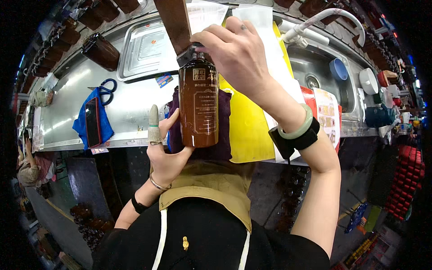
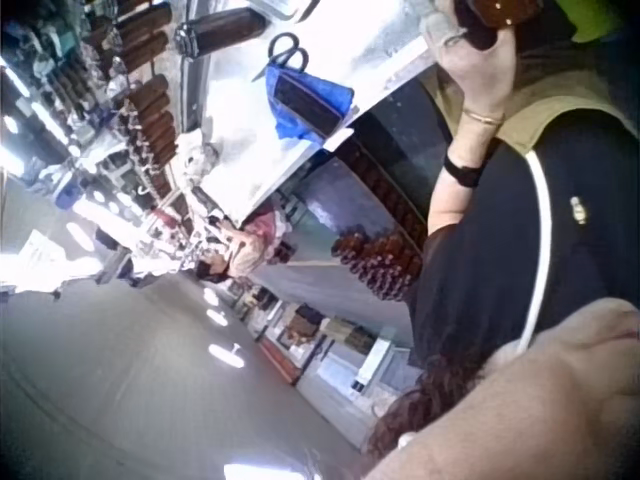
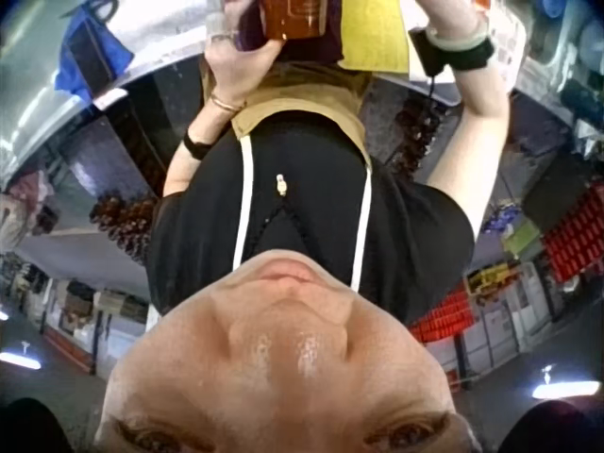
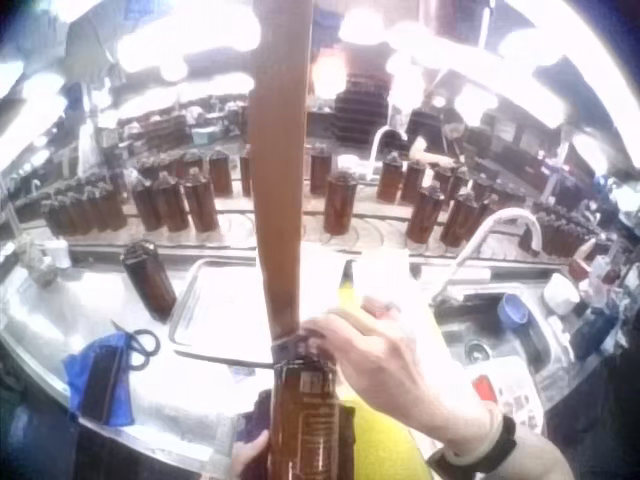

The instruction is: Applying labels and smoothing them onto brown liquid bottles on a production line.

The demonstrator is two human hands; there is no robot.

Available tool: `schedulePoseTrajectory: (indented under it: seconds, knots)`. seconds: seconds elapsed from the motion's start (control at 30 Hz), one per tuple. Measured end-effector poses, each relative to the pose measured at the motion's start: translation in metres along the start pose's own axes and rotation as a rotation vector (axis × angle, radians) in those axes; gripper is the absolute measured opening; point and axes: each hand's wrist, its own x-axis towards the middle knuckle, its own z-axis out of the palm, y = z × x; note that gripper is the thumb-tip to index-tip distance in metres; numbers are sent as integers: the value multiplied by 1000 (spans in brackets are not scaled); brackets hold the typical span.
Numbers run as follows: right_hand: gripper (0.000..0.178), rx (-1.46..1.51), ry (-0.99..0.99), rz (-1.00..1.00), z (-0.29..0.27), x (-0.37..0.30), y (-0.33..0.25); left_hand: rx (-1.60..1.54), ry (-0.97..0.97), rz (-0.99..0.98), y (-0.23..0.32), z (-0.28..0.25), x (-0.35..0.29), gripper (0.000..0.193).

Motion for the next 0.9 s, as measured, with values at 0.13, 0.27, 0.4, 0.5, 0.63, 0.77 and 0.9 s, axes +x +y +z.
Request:
schedulePoseTrajectory:
  seconds: [0.13, 0.27, 0.4, 0.5, 0.63, 0.77, 0.9]
  knots:
    - [25, 165, -71, -141, -12, -46, -45, -4, 53, 26, -7, 5, 0, 73]
    - [26, 558, -312, -243, -44, -53, -95, -45, 32, 32, -11, 3, 1, 75]
    - [21, 120, -25, 113, -7, -11, -22, 22, -4, 25, -5, -1, 3, 70]
    - [16, 48, -5, -93, -11, -24, -25, 51, -7, 134, -10, -2, 6, 66]
    - [21, 406, -89, -87, -15, -52, -69, 90, -47, 158, -22, -1, 1, 70]
    - [23, 359, -63, 157, -13, -27, -36, -6, -106, 103, -27, -1, -1, 69]
    - [29, 263, -3, -5, -11, -68, -45, 17, -134, 70, -33, 2, -6, 71]
